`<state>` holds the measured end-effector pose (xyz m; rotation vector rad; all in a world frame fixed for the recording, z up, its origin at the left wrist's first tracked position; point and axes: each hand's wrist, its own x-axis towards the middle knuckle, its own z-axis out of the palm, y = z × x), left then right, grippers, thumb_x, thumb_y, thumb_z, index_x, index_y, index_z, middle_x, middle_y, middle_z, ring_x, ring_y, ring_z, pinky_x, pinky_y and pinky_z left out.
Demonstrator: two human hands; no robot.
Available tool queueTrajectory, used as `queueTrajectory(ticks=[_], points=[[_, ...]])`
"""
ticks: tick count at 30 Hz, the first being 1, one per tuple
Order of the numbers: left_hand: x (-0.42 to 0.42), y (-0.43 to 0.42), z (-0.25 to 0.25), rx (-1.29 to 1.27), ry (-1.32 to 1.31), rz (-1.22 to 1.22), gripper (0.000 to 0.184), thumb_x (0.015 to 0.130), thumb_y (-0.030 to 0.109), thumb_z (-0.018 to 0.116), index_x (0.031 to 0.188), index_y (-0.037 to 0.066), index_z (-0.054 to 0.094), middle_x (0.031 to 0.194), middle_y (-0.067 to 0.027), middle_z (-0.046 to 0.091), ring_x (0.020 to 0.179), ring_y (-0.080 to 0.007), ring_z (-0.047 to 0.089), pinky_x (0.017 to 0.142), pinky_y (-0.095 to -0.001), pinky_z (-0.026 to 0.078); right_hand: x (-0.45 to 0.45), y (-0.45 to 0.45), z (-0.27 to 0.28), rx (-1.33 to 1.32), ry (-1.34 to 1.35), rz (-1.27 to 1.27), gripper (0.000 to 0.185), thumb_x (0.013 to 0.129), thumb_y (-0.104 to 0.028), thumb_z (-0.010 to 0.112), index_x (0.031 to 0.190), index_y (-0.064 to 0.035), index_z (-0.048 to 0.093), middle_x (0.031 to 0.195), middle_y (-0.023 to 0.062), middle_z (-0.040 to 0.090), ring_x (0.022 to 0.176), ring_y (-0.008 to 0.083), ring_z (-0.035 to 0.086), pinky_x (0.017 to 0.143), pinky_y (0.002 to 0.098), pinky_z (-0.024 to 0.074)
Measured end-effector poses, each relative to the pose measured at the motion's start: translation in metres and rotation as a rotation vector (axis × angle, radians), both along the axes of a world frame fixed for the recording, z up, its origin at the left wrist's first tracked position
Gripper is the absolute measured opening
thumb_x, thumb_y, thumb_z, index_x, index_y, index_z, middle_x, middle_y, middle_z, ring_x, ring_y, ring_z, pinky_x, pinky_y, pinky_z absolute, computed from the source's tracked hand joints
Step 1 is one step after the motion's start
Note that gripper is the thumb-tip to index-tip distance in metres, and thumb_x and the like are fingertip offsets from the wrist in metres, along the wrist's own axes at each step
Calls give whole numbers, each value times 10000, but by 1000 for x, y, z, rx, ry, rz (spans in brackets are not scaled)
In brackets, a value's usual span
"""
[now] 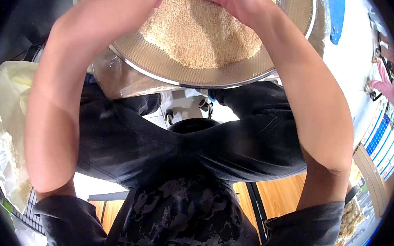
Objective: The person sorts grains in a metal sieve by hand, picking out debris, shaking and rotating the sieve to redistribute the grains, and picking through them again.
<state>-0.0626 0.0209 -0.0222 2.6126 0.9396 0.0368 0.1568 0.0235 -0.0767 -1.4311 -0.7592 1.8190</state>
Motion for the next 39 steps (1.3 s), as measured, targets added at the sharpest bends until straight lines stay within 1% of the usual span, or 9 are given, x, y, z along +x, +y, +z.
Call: queueTrajectory(ticks=[9, 13, 14, 16, 19, 29, 35, 37, 39], points=[[7, 16, 34, -117, 305, 209, 236, 900, 30, 488, 935, -44, 709, 953, -251, 725, 940, -398, 724, 813, -490, 571, 14, 9, 6, -244, 129, 404, 592, 1138, -465, 213, 1532, -40, 333, 1508, 170, 499, 1305, 286, 554, 1075, 455, 481], [6, 16, 34, -105, 328, 237, 252, 920, 29, 473, 958, -37, 713, 991, -256, 730, 978, -397, 723, 850, -489, 570, 17, 1, -13, -14, 4, 107, 518, 1130, -433, 389, 1400, -32, 574, 1349, 134, 643, 1154, 239, 696, 960, 354, 585], [7, 15, 37, -135, 321, 265, 253, 923, 32, 473, 965, -30, 715, 994, -251, 732, 981, -396, 722, 857, -491, 568, 13, 10, 3, -141, 59, 38, 578, 1137, -464, 230, 1503, -36, 358, 1509, 178, 496, 1292, 301, 559, 1073, 462, 480], [5, 16, 38, -162, 313, 296, 255, 926, 35, 472, 972, -22, 716, 997, -247, 734, 984, -395, 721, 865, -493, 565, 78, 29, -72, -75, 352, 31, 567, 1136, -463, 244, 1485, -35, 371, 1517, 179, 488, 1289, 308, 558, 1070, 466, 479], [1, 16, 35, -117, 228, 278, 259, 935, 41, 473, 988, -11, 722, 1008, -241, 736, 989, -389, 722, 877, -497, 563, 33, 22, -7, 3, 118, -160, 529, 1132, -451, 288, 1435, -34, 404, 1533, 172, 471, 1280, 316, 560, 1056, 471, 480], [1, 27, 40, -103, 392, 375, 250, 936, 66, 507, 1037, -7, 724, 1009, -252, 733, 984, -393, 727, 857, -491, 576, 70, 36, -4, 247, 277, -182, 343, 1135, -343, 358, 1220, -52, 518, 949, 24, 632, 762, 174, 550, 841, 399, 508], [-17, 42, 29, 71, 363, 640, 279, 931, 151, 537, 1040, -25, 724, 1043, -272, 728, 1016, -416, 716, 889, -499, 563, 70, 24, 25, 485, -648, -202, 237, 1074, -220, 524, 1101, -16, 640, 938, 60, 652, 859, 203, 647, 793, 356, 518], [-28, 47, 17, 148, 352, 732, 298, 928, 183, 545, 1032, -33, 724, 1057, -278, 726, 1023, -423, 712, 901, -501, 559, 102, 19, 21, 1065, -1236, 282, 304, 1071, -244, 571, 1320, -94, 659, 1383, 109, 632, 1159, 218, 693, 916, 334, 596], [-33, 53, 13, -85, 521, 635, 353, 927, 225, 554, 1063, -63, 706, 1077, -288, 723, 1026, -427, 710, 919, -502, 552, 112, 15, 31, 1117, -1274, 296, 278, 968, -107, 694, 1245, -129, 716, 1329, 79, 666, 1109, 201, 705, 878, 309, 588]])
